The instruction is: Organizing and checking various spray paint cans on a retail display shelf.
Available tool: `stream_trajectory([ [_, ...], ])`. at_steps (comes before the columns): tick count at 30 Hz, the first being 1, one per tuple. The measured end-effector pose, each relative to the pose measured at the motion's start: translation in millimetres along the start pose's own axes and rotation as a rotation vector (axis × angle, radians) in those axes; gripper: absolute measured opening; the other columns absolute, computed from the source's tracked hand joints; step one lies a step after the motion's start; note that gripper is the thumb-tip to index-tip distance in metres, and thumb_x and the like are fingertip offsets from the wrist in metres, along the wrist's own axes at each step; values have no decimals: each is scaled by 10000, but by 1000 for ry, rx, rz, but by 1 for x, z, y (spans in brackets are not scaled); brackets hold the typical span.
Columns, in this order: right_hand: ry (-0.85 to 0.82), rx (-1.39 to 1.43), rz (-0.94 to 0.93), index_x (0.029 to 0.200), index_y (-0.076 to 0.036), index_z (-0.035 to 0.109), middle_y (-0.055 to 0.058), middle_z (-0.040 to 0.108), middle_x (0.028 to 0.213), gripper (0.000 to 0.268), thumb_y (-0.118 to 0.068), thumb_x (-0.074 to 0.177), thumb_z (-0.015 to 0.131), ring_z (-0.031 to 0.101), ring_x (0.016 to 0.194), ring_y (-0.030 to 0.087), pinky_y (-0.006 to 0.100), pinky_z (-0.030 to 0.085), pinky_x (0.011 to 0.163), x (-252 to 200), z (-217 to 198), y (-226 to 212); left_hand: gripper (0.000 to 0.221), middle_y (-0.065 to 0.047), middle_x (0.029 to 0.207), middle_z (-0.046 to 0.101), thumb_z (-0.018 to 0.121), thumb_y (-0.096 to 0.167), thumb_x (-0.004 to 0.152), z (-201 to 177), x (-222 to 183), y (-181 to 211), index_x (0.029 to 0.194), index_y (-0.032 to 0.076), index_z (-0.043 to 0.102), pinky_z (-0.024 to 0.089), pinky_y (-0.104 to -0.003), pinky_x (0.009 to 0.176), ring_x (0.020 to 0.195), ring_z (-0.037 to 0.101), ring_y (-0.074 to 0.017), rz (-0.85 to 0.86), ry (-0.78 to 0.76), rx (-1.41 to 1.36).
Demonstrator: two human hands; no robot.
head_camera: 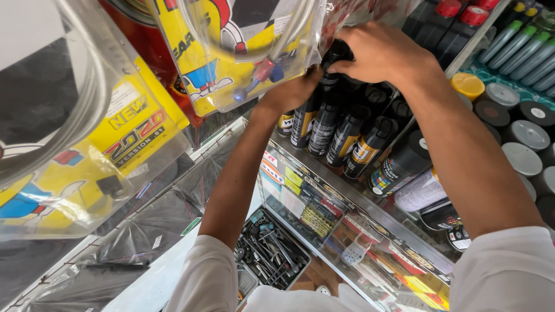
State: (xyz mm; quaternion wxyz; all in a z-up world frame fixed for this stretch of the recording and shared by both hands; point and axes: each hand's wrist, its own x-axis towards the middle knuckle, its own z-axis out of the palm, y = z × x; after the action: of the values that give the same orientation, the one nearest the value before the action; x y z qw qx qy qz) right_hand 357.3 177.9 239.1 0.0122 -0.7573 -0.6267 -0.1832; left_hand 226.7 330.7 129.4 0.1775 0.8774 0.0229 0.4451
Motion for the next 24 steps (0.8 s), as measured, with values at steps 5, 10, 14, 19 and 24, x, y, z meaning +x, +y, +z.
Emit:
stream_trajectory([
  [5, -48, 89, -6, 1192, -16, 718, 223, 751, 1088, 421, -281, 876, 806, 722, 889, 465, 545, 576, 735, 7, 13, -1, 138, -36, 831, 638, 464, 159, 977, 25, -4, -52, 1053, 111, 568, 483, -330, 588, 629, 601, -173, 456, -23, 1086],
  [10, -147, 207, 83, 1244, -3, 702, 215, 735, 1183, 475, -228, 848, 837, 710, 998, 447, 557, 555, 835, 11, 14, -7, 306, -97, 1215, 682, 417, 212, 1044, 54, -8, -91, 1312, 161, 554, 585, -388, 803, 980, 714, -257, 429, -113, 1224],
  [14, -150, 274, 20, 1091, -66, 775, 123, 752, 1166, 271, -188, 852, 815, 700, 1008, 398, 511, 538, 868, 16, 34, 5, 367, -73, 1177, 665, 623, 248, 920, 69, -11, -111, 1255, 98, 631, 531, -362, 984, 1029, 671, -219, 953, -196, 2026],
  [19, -241, 277, 81, 1166, -85, 734, 87, 745, 1216, 325, -242, 885, 779, 701, 1035, 368, 491, 546, 876, 17, 33, 8, 456, -84, 1355, 644, 493, 326, 1035, 75, -13, -106, 1433, 105, 518, 560, -378, 1034, 1168, 663, -237, 862, -172, 2288],
  [24, -282, 285, 63, 1288, -52, 658, 175, 729, 1228, 485, -249, 856, 754, 702, 986, 421, 510, 550, 814, 21, 30, 5, 473, -144, 1487, 566, 411, 308, 1122, 95, -22, -124, 1570, 162, 445, 572, -443, 1033, 1248, 628, -305, 659, -12, 2430],
])
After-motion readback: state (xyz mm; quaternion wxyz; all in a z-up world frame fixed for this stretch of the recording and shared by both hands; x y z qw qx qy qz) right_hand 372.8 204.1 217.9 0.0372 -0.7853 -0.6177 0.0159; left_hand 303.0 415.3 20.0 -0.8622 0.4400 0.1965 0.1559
